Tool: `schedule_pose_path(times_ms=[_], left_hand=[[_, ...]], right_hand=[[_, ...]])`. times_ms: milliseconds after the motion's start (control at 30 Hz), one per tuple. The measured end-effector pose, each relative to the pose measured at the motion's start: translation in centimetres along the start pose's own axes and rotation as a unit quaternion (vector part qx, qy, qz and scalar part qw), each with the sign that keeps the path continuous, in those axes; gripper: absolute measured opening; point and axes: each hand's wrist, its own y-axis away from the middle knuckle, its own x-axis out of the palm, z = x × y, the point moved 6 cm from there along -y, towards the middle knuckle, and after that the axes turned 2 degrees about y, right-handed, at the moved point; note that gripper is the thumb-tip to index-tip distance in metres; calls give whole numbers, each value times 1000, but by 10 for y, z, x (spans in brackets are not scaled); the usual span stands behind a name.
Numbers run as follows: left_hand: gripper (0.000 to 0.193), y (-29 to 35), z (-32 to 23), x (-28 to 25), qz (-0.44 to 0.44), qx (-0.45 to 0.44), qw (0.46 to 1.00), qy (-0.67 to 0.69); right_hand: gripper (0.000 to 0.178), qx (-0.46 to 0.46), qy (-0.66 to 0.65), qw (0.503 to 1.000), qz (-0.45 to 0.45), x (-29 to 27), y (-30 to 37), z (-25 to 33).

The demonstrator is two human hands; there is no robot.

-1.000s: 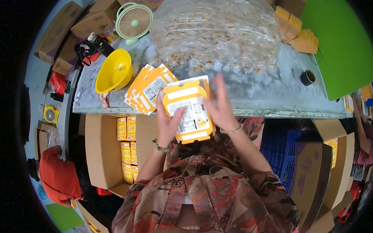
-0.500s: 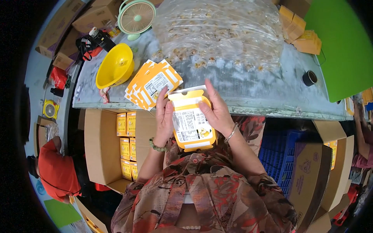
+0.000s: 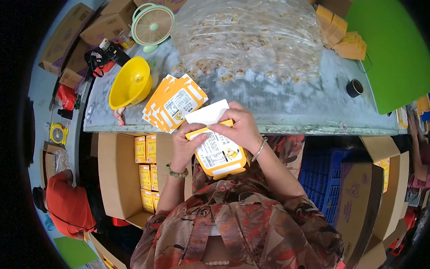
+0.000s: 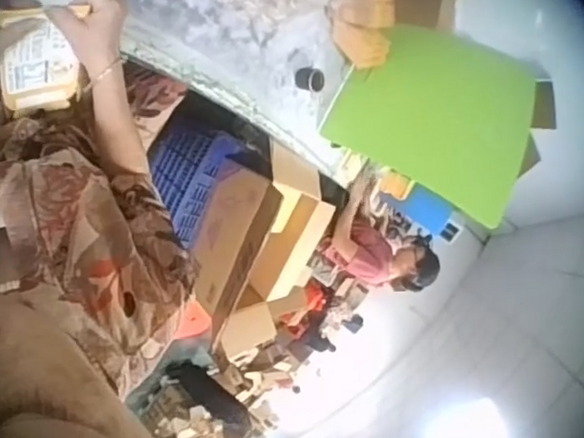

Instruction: Packing small product boxes from a bulk pile into a larger shipping carton.

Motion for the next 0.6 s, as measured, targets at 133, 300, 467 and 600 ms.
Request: schedule_pose_path(times_ms=[133, 300, 467, 600], left_hand=[[34, 5, 4, -11, 22, -17, 996, 89], [33, 16, 34, -44, -107, -104, 955, 256], [35, 23, 62, -43, -198, -114, 930, 287], [34, 18, 63, -47, -251, -120, 925, 259]], right_hand=[[16, 6, 1, 1000, -8, 2, -13, -17], [31, 4, 262, 965, 24, -11, -71, -101], [32, -1, 499, 866, 20, 20, -94, -122], [35, 38, 448, 874, 184, 7, -65, -144]])
